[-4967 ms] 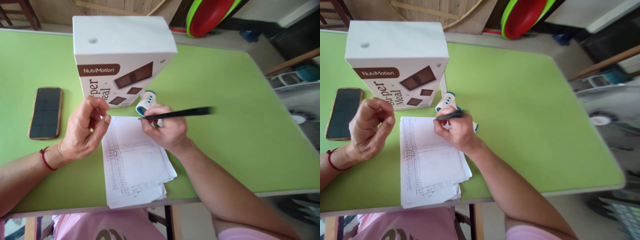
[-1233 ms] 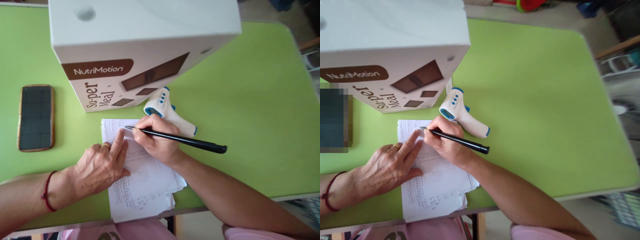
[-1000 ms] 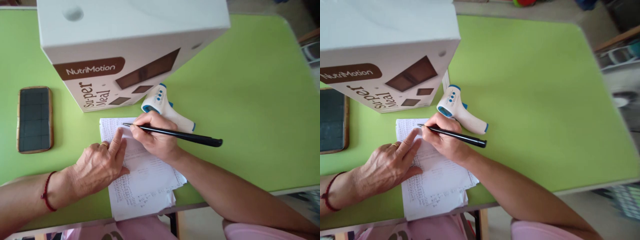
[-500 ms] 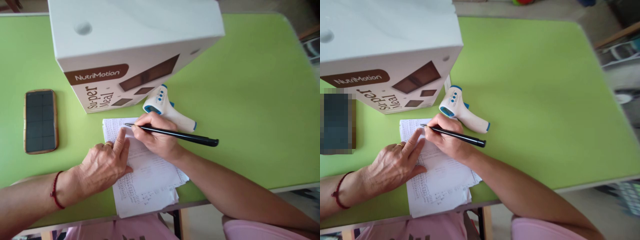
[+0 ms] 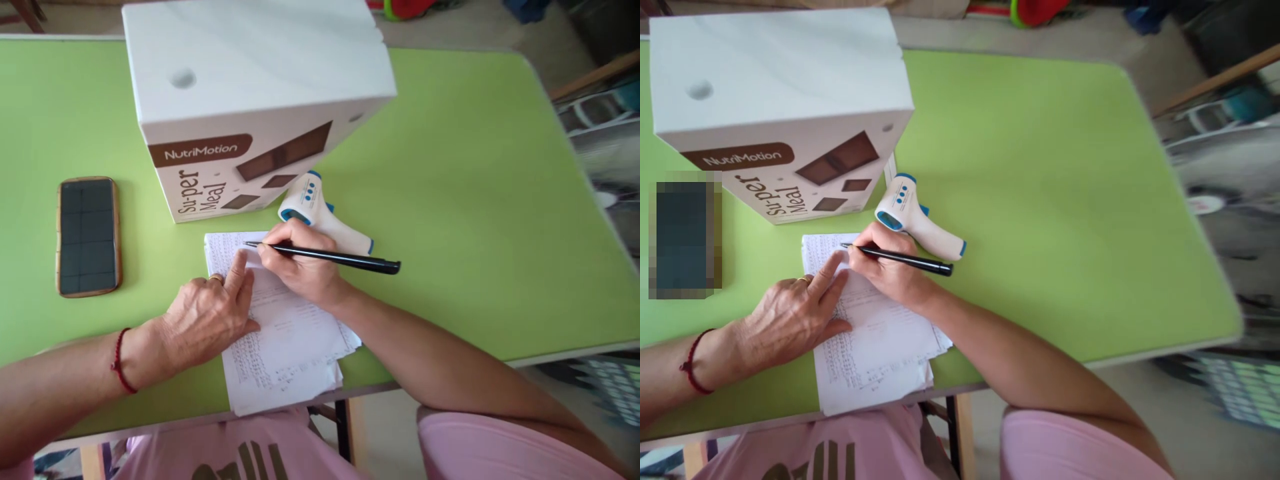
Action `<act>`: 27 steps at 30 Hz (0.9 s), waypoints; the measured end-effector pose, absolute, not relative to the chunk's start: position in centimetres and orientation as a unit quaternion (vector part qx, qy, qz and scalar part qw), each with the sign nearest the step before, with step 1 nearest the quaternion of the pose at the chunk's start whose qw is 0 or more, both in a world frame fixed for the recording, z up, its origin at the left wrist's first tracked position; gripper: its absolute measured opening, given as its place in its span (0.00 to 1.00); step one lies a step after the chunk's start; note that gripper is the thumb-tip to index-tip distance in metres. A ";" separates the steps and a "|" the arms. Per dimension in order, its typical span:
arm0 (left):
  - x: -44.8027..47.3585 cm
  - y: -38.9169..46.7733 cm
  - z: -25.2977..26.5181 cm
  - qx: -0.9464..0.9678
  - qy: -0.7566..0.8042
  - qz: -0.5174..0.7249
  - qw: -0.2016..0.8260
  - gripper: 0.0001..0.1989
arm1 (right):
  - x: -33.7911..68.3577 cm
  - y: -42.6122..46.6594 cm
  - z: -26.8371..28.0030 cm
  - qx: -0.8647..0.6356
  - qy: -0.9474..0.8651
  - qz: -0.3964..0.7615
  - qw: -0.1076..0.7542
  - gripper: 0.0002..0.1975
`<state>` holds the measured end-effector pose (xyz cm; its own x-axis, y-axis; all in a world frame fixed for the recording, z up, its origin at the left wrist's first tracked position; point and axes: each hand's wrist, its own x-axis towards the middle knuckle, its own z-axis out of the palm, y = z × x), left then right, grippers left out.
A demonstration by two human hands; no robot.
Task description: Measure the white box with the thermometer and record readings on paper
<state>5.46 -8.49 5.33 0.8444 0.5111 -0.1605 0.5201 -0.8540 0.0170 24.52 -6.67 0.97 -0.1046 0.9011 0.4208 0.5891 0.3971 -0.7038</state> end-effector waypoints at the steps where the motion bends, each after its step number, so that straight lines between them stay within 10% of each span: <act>1: 5.4 -8.5 5.3 0.960 0.268 -0.073 0.030 0.34 | 24.5 -6.7 0.9 -0.515 -0.720 0.179 0.428 0.08; 23: 5.1 -8.6 4.4 0.959 0.278 -0.058 0.005 0.29 | 24.7 -6.2 0.3 -0.507 -0.713 0.138 0.465 0.08; 27: 4.5 -7.6 4.0 0.953 0.290 0.071 0.056 0.14 | 25.2 -6.2 0.4 -0.471 -0.752 0.082 0.454 0.04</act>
<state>4.47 -7.57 3.96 0.8214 0.5610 0.1030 0.5451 -0.8253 0.1476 25.24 -6.24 0.43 -0.1430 0.7828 0.6056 0.6342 0.5422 -0.5512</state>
